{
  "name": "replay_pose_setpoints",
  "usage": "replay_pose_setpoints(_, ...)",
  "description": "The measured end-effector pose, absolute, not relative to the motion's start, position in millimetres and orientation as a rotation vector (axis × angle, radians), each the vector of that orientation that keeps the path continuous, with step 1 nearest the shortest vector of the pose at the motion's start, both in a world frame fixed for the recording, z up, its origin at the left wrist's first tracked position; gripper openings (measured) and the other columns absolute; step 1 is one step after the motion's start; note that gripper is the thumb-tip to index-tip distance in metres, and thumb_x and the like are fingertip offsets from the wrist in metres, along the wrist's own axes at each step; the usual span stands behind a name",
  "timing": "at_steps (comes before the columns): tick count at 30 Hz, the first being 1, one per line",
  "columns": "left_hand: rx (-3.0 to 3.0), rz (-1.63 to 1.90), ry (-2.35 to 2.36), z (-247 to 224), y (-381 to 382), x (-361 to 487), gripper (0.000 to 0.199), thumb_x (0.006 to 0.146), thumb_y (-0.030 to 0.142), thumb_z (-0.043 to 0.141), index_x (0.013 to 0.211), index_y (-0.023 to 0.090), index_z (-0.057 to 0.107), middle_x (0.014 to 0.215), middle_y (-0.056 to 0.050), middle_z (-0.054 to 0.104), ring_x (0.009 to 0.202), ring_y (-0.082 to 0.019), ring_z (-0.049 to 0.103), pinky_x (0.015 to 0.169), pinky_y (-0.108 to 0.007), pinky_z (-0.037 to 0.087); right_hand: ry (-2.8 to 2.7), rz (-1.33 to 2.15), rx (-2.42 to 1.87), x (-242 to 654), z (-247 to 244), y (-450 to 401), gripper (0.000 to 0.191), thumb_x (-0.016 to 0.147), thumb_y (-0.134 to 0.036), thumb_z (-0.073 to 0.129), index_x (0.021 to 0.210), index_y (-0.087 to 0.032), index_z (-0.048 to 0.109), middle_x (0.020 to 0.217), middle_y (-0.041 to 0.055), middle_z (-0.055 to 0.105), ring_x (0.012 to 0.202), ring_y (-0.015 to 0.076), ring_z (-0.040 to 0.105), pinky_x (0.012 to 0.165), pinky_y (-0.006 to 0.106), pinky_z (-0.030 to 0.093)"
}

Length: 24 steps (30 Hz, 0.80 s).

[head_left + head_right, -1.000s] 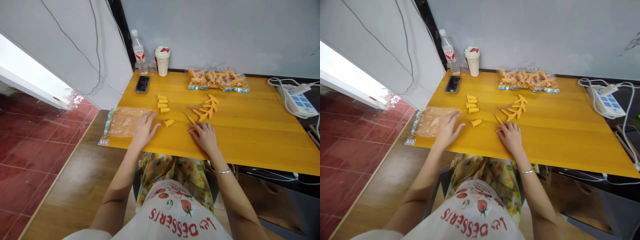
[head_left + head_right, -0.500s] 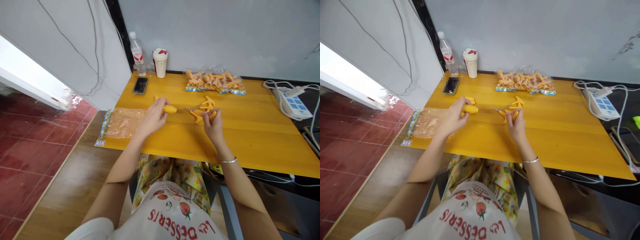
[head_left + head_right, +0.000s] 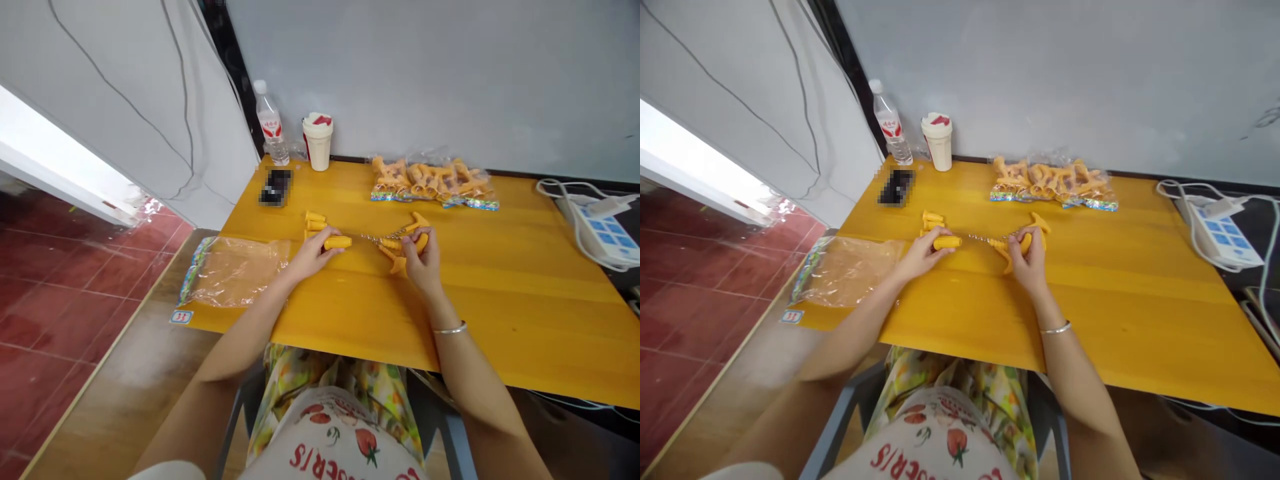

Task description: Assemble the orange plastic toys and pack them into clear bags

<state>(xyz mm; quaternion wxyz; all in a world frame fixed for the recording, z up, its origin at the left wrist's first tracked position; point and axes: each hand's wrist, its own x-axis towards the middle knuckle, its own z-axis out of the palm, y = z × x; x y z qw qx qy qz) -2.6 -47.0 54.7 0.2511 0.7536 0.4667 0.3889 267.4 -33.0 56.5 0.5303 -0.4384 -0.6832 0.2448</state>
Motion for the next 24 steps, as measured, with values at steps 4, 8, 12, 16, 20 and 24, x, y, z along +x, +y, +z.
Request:
replay_pose_setpoints(4,2.036,1.083,1.306,49,-44,-3,0.027,0.091,0.032,0.064,0.113,0.018,0.056,0.100,-0.005,0.068,0.076,-0.013,0.061,0.068,-0.022,0.048,-1.640,0.551,-1.071,266,57,-35,0.015,0.095,-0.039,0.056,0.093,-0.025,0.050,0.082,0.0016,0.049,0.072,0.0173,0.051,0.067,0.034,0.046)
replay_pose_setpoints(8,2.079,1.083,1.223,49,-47,1,0.024,0.092,0.030,0.062,0.112,0.017,0.057,0.104,-0.007,0.068,0.085,-0.015,0.063,0.074,-0.024,0.049,-1.694,0.535,-1.073,260,56,-38,0.015,0.095,-0.038,0.056,0.091,-0.025,0.050,0.079,0.0013,0.050,0.068,0.0171,0.050,0.064,0.034,0.044)
replay_pose_setpoints(12,2.145,1.020,1.053,52,-53,11,0.021,0.094,0.032,0.058,0.108,0.016,0.060,0.100,-0.008,0.067,0.089,-0.017,0.062,0.080,-0.027,0.049,-1.770,0.544,-1.066,252,56,-44,0.015,0.094,-0.037,0.056,0.088,-0.025,0.048,0.075,0.0005,0.050,0.062,0.0163,0.047,0.058,0.033,0.042)
replay_pose_setpoints(16,2.016,0.941,1.015,57,-59,17,0.031,0.086,0.044,0.069,0.100,0.016,0.065,0.088,-0.003,0.067,0.075,-0.014,0.059,0.070,-0.025,0.046,-1.834,0.506,-0.998,246,56,-49,0.012,0.094,-0.032,0.054,0.089,-0.025,0.046,0.075,0.0000,0.052,0.062,0.0164,0.050,0.059,0.033,0.043)
replay_pose_setpoints(20,1.802,0.762,0.937,67,-63,14,0.038,0.080,0.051,0.072,0.080,0.014,0.065,0.065,0.003,0.058,0.057,-0.009,0.049,0.053,-0.020,0.036,-1.919,0.469,-0.842,247,59,-54,0.013,0.092,-0.027,0.057,0.088,-0.026,0.045,0.075,-0.0002,0.054,0.062,0.0166,0.052,0.060,0.032,0.043)
replay_pose_setpoints(24,1.674,0.537,0.788,72,-65,12,0.046,0.083,0.056,0.066,0.068,0.013,0.063,0.050,0.004,0.051,0.047,-0.008,0.046,0.047,-0.020,0.036,-1.986,0.503,-0.802,248,63,-57,0.014,0.091,-0.029,0.057,0.086,-0.026,0.044,0.073,-0.0011,0.053,0.061,0.0154,0.049,0.059,0.031,0.042)
